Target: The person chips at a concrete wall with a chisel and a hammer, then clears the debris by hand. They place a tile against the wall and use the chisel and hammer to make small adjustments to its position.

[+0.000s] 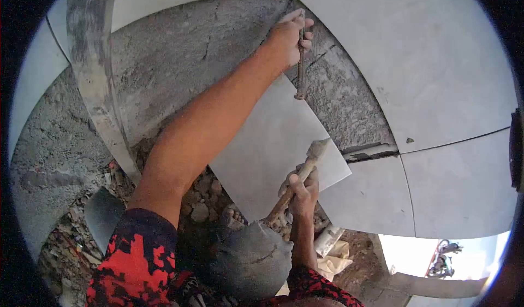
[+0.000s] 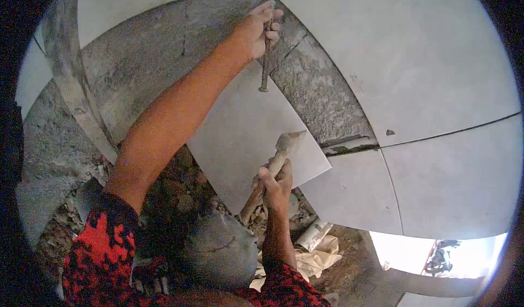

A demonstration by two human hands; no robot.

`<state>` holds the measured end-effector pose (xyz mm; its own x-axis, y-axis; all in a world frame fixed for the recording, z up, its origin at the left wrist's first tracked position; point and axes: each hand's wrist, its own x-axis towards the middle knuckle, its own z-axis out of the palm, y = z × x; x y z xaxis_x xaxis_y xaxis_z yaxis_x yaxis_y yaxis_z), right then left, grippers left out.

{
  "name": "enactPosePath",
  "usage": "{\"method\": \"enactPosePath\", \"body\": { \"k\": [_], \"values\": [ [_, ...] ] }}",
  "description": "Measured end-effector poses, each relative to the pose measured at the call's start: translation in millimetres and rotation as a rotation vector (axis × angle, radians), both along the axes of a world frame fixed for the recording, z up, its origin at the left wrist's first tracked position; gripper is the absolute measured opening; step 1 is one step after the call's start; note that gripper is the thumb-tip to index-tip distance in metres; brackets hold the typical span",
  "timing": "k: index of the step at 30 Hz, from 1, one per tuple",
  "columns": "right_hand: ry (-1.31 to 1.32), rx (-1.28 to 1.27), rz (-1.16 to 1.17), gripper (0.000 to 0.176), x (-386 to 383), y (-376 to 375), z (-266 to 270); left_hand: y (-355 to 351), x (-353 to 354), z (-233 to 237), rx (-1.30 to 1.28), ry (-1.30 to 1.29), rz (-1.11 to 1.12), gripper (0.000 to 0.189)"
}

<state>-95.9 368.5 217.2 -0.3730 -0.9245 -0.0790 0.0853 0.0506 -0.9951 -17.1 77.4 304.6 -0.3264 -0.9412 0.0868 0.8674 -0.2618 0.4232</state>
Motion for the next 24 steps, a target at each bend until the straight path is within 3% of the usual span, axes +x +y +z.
{"method": "enactPosePath", "body": {
  "k": [3, 5, 15, 17, 21, 24],
  "values": [
    [0.005, 0.039, -0.001, 0.049, -2, -1, -9, -4, -8, 8, -0.009, -0.054, -0.023, 0.032],
    [0.001, 0.065, -0.002, 0.051, -3, -1, -13, -11, -12, 14, 0.094, 0.069, 0.01, 0.033],
    [0.009, 0.015, 0.005, 0.048, -10, -10, -28, -6, -16, 25, 0.09, -0.063, 0.084, 0.029],
    [-0.007, 0.048, 0.011, 0.046, -12, -10, -27, -6, -16, 26, 0.075, 0.007, 0.082, 0.02],
    [-0.079, -0.05, 0.003, 0.054, -12, -15, -31, -15, -23, 19, -0.003, 0.094, 0.04, 0.015],
    [-0.161, -0.105, -0.002, 0.058, -12, -12, -22, -11, -28, 22, 0.061, 0.099, 0.136, 0.016]
  ]
}}
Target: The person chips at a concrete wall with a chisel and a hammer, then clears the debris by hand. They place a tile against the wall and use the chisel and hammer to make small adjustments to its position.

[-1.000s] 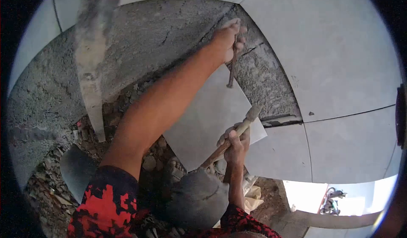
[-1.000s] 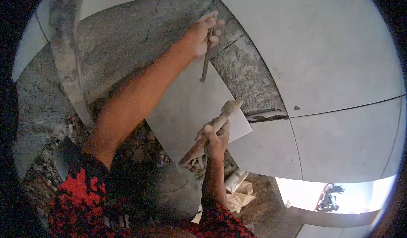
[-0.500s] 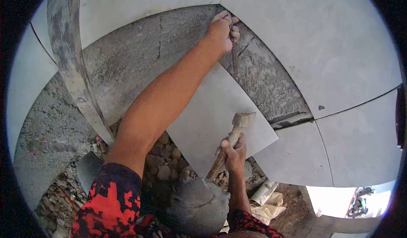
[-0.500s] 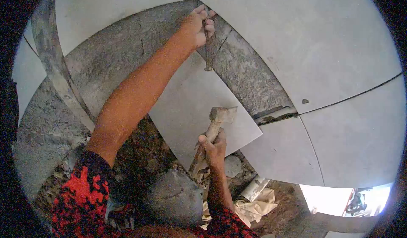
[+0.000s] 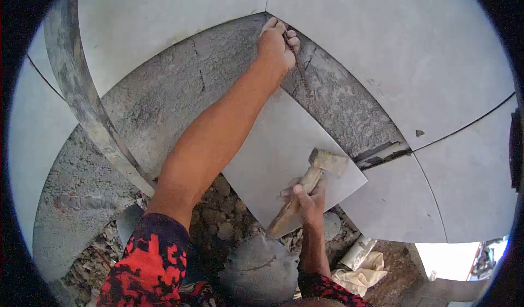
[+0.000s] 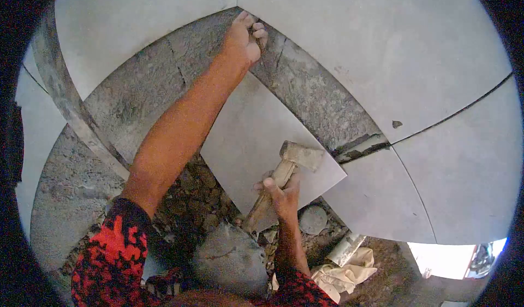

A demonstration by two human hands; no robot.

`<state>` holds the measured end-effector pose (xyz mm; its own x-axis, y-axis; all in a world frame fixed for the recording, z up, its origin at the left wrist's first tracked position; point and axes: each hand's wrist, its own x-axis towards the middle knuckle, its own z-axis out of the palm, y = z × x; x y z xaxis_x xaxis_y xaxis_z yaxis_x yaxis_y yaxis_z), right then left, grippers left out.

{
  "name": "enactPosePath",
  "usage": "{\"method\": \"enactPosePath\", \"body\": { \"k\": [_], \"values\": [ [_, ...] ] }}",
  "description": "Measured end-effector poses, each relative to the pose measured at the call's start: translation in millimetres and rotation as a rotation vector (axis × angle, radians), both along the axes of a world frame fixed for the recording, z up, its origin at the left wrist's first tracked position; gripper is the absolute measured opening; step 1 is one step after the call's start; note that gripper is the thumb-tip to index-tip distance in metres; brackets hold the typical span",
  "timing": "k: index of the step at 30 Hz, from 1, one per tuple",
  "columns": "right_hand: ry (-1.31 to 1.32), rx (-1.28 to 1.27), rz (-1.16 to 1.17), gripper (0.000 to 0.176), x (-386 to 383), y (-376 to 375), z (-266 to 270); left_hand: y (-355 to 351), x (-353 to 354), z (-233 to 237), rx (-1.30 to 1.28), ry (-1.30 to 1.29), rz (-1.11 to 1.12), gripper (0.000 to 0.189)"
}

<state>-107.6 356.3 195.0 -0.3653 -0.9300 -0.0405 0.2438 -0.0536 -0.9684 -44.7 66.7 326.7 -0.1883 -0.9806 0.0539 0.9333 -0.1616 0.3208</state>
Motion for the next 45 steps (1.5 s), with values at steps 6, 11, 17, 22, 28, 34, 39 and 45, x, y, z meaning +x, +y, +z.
{"method": "enactPosePath", "body": {
  "k": [6, 11, 17, 22, 28, 34, 39, 45],
  "values": [
    [0.051, 0.088, 0.04, 0.052, -4, -2, -4, 0, -4, -2, -0.045, -0.056, 0.039, 0.025],
    [0.275, 0.05, -0.019, 0.042, -5, -25, -25, -4, -8, -6, -0.022, -0.041, 0.08, 0.031],
    [0.078, -0.228, -0.177, 0.042, 29, -65, 6, -6, -8, -4, -0.061, -0.113, 0.125, 0.028],
    [0.196, -0.373, -0.357, 0.045, 36, -118, -15, -11, -6, -6, -0.063, -0.13, 0.108, 0.018],
    [0.041, -0.486, -0.395, 0.04, 45, -113, 10, -25, 5, -12, -0.115, -0.13, 0.087, 0.016],
    [0.009, -0.394, -0.306, 0.036, 48, -102, 12, -10, 3, -10, -0.141, -0.121, 0.032, 0.018],
    [0.032, -0.33, -0.316, 0.038, 47, -86, 0, -18, 10, -17, -0.135, -0.179, -0.003, 0.021],
    [0.087, -0.27, -0.267, 0.038, 53, -82, 5, -18, 16, -7, -0.067, -0.314, -0.041, 0.022]
  ]
}}
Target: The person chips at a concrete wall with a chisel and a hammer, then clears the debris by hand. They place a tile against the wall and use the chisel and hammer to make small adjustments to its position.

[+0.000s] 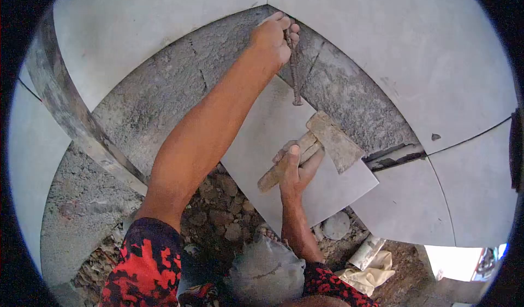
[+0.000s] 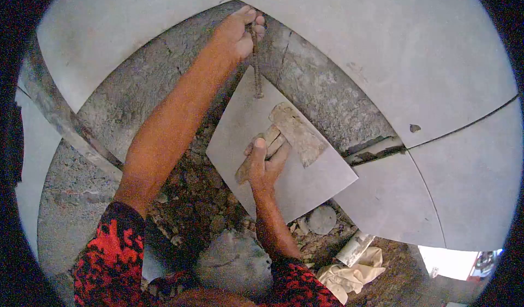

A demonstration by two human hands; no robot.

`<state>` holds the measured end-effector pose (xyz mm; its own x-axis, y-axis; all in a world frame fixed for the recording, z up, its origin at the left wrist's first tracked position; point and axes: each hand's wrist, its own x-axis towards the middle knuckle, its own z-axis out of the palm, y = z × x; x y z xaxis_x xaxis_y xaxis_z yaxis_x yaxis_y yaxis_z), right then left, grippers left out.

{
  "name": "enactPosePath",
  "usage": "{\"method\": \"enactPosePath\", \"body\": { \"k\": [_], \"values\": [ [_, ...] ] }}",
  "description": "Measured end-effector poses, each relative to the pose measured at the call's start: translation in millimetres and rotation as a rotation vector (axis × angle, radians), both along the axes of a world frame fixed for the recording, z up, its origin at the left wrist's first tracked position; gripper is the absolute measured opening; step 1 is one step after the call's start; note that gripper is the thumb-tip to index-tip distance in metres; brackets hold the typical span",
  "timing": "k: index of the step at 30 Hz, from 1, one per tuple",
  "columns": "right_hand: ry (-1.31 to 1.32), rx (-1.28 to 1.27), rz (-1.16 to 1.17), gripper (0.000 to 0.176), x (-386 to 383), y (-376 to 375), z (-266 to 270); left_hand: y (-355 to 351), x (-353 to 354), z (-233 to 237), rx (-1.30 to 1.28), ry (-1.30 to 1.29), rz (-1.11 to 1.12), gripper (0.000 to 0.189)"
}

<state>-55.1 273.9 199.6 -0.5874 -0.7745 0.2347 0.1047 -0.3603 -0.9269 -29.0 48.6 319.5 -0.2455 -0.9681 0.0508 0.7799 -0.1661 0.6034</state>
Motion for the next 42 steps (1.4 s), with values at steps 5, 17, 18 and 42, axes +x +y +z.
{"method": "enactPosePath", "body": {
  "k": [5, 17, 18, 42],
  "values": [
    [0.212, -0.02, 0.011, 0.036, 2, -5, 3, -1, 5, 9, 0.047, -0.042, -0.138, 0.017],
    [0.533, -0.078, -0.084, 0.027, -8, -19, 6, 7, 0, 18, 0.159, 0.075, -0.012, 0.008],
    [0.543, 0.005, -0.082, 0.026, -8, -12, 10, 7, -2, 18, 0.165, 0.073, -0.017, 0.008],
    [0.54, -0.091, 0.227, 0.027, -17, -31, 37, -4, 1, 20, 0.324, 0.161, -0.072, 0.009]
  ]
}}
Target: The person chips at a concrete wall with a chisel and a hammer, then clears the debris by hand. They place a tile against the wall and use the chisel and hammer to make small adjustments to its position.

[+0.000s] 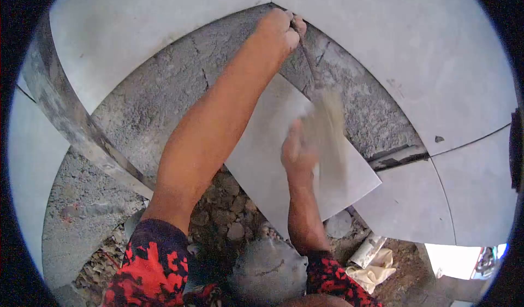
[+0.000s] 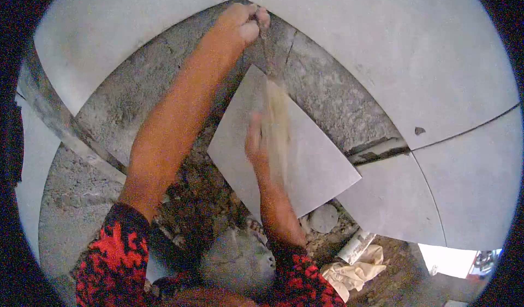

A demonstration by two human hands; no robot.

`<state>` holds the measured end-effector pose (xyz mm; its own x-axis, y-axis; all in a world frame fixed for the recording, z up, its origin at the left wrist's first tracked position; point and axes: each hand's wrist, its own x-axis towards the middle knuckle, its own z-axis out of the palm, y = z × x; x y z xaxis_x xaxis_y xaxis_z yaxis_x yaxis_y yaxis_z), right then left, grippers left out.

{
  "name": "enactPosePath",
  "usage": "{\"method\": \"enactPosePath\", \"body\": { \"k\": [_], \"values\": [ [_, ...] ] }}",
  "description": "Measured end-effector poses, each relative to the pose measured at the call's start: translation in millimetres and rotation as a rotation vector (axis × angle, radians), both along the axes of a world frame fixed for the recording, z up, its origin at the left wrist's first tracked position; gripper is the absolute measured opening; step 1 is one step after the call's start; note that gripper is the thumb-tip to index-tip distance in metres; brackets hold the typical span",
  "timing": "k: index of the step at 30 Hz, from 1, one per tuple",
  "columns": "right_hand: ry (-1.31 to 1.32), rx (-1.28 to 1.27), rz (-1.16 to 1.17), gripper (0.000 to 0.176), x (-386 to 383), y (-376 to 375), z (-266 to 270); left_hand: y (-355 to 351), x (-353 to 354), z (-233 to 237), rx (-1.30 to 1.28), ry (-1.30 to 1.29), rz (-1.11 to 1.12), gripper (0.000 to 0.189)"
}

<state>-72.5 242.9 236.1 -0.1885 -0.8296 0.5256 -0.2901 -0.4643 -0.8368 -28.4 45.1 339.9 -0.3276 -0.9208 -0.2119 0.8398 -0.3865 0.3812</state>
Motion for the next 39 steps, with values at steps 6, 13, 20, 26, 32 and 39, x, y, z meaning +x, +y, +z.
{"method": "enactPosePath", "body": {
  "k": [6, 13, 20, 26, 32, 39],
  "values": [
    [0.163, -0.186, -0.503, 0.024, 5, 6, -11, -8, 3, 8, -0.014, 0.035, 0.029, 0.006],
    [0.027, -0.265, -0.452, 0.025, 4, 7, -14, -20, 8, -7, -0.072, 0.02, 0.025, 0.008],
    [-0.308, -0.022, -0.261, 0.032, 8, 23, -21, 0, 18, -43, -0.203, -0.345, 0.172, 0.035],
    [-0.375, 0.112, -0.245, 0.032, 12, 39, -21, -4, 15, -27, -0.353, -0.192, 0.01, 0.041],
    [-0.232, 0.014, -0.284, 0.033, 11, 31, -34, -19, 15, -23, -0.185, -0.114, -0.006, 0.013],
    [0.066, 0.084, -0.26, 0.027, 16, 12, -15, -27, 28, -8, -0.04, -0.044, -0.124, 0.01]
  ]
}}
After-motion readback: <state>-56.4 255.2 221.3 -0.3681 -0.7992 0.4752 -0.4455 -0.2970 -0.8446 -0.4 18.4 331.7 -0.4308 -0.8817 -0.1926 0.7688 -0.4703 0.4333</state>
